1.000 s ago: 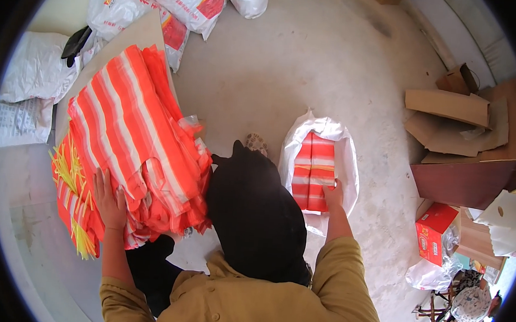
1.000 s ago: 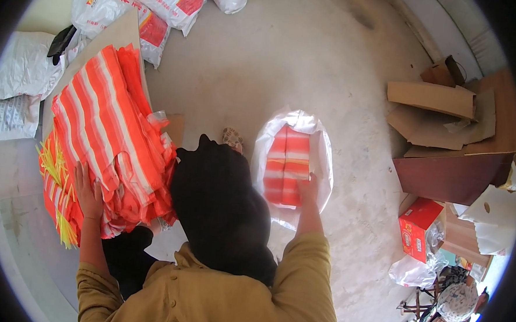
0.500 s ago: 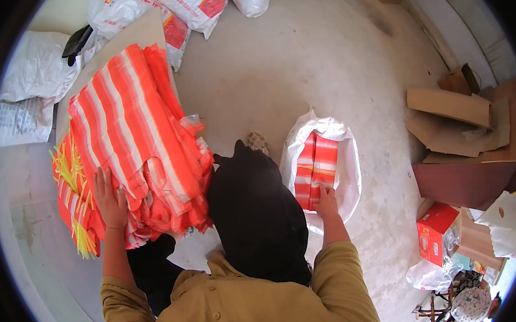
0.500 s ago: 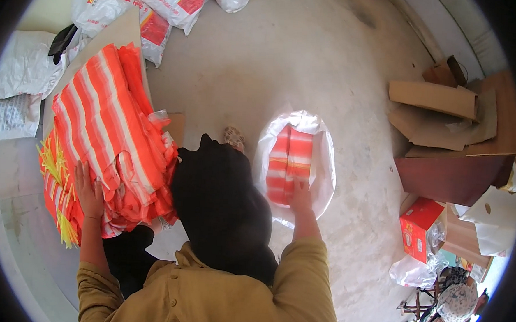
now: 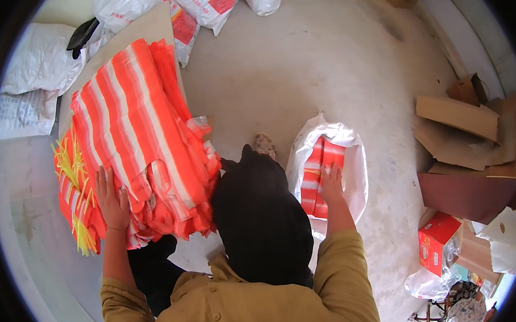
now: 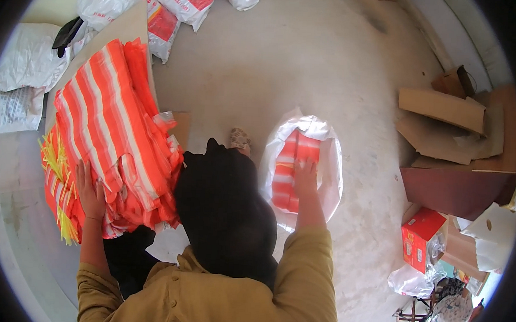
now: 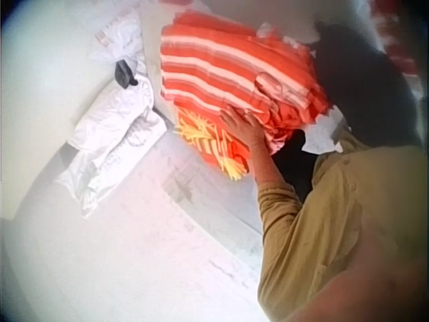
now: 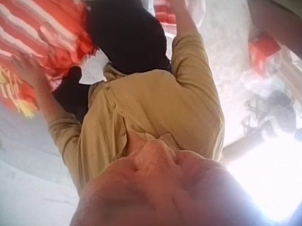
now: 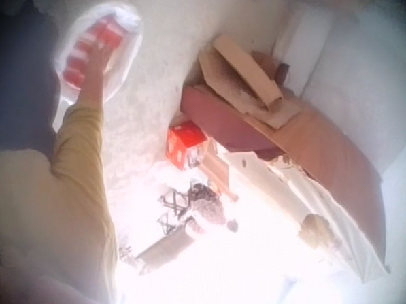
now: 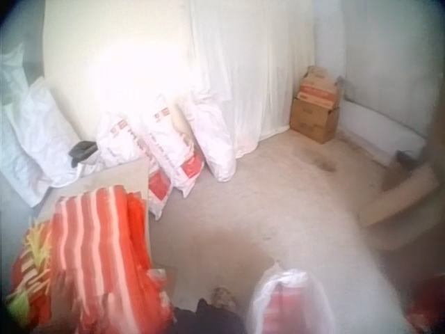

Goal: The person folds red and white striped plastic bags into neat stacks and secures them with yellow twist ties. They repeat this process, placing the finished bundles into a white sack on the floor.

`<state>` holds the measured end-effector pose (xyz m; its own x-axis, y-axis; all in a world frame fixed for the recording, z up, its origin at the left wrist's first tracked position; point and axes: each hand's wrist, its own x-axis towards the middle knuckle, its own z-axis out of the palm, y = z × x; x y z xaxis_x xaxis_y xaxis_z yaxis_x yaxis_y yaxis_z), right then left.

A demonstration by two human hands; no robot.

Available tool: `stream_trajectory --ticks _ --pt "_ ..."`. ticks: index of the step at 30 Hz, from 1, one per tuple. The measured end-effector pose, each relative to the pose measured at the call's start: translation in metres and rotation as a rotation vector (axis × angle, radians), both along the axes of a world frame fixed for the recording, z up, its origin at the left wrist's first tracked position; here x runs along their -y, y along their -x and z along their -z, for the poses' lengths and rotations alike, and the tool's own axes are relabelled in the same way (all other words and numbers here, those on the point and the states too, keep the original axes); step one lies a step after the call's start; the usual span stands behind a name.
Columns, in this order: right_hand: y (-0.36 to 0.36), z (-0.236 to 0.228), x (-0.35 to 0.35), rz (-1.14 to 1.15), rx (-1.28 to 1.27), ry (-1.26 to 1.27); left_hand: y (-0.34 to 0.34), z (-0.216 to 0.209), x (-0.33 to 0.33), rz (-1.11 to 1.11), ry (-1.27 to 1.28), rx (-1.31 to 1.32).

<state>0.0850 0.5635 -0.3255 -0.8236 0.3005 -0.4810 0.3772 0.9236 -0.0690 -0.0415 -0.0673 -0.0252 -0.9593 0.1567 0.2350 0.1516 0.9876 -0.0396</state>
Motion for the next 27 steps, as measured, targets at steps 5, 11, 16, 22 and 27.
stream_trajectory --ticks 5,11,16,22,27 --pt "0.019 -0.013 -0.012 0.016 0.182 0.152 -0.005 0.0 0.003 0.011 0.007 -0.005" --pt "0.011 -0.021 -0.006 0.03 0.05 0.081 -0.004 -0.004 -0.004 0.01 -0.024 -0.001" --pt "-0.005 -0.061 0.038 -0.072 -0.201 0.125 -0.014 -0.008 -0.002 -0.018 -0.058 -0.006" --pt "-0.027 -0.038 0.062 0.52 -0.283 1.066 -0.007 -0.011 -0.003 -0.002 -0.115 -0.009" --pt "-0.008 -0.078 0.061 0.635 -0.352 1.333 -0.006 -0.025 0.021 0.044 -0.297 0.196"
